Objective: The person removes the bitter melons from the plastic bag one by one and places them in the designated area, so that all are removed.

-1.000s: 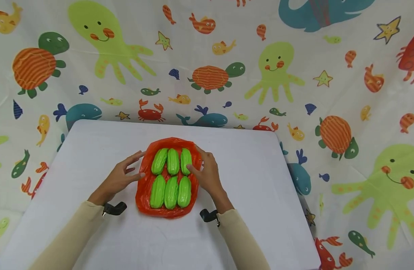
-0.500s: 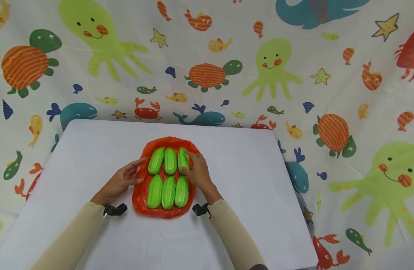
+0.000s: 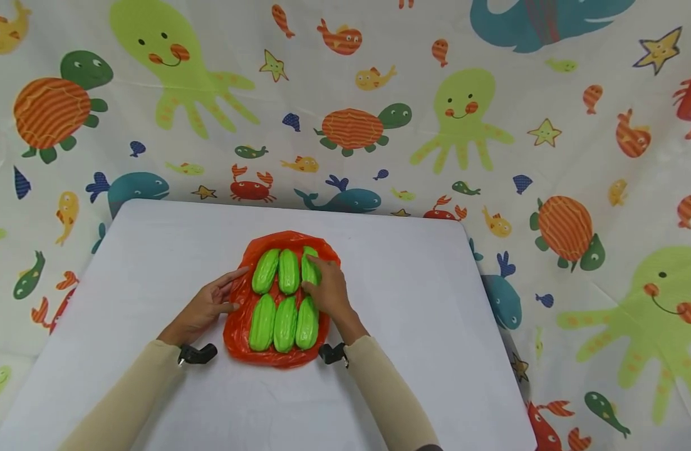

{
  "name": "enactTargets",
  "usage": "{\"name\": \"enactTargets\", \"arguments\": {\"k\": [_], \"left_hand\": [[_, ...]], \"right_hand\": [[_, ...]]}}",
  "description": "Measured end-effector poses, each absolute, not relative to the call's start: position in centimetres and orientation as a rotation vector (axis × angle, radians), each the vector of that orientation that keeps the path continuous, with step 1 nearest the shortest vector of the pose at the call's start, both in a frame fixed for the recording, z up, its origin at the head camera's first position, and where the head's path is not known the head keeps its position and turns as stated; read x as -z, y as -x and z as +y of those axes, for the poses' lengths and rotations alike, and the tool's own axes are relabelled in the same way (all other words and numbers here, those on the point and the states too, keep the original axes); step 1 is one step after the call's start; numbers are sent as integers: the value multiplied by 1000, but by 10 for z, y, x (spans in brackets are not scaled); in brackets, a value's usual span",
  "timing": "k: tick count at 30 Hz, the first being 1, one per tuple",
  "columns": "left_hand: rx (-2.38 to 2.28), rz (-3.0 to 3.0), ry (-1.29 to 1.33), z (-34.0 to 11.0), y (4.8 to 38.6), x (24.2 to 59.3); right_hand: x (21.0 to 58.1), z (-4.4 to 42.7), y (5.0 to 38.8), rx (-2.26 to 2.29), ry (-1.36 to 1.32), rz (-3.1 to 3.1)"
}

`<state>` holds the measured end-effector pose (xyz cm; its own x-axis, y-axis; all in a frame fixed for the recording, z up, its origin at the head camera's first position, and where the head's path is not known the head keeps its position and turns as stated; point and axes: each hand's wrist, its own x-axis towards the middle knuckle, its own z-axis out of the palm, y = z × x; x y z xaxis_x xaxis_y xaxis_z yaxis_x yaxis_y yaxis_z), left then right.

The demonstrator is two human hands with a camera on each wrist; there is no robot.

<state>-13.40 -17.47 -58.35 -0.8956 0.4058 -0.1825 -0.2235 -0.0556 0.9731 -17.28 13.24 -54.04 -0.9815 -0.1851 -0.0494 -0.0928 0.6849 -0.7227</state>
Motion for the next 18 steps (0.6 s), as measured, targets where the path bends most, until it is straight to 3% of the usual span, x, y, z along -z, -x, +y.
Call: {"name": "enactTargets", "arguments": {"k": [18], "left_hand": [[-2006, 1804, -187, -173, 133, 583]], "right_hand": [[532, 196, 171, 1287, -13, 2875]]}}
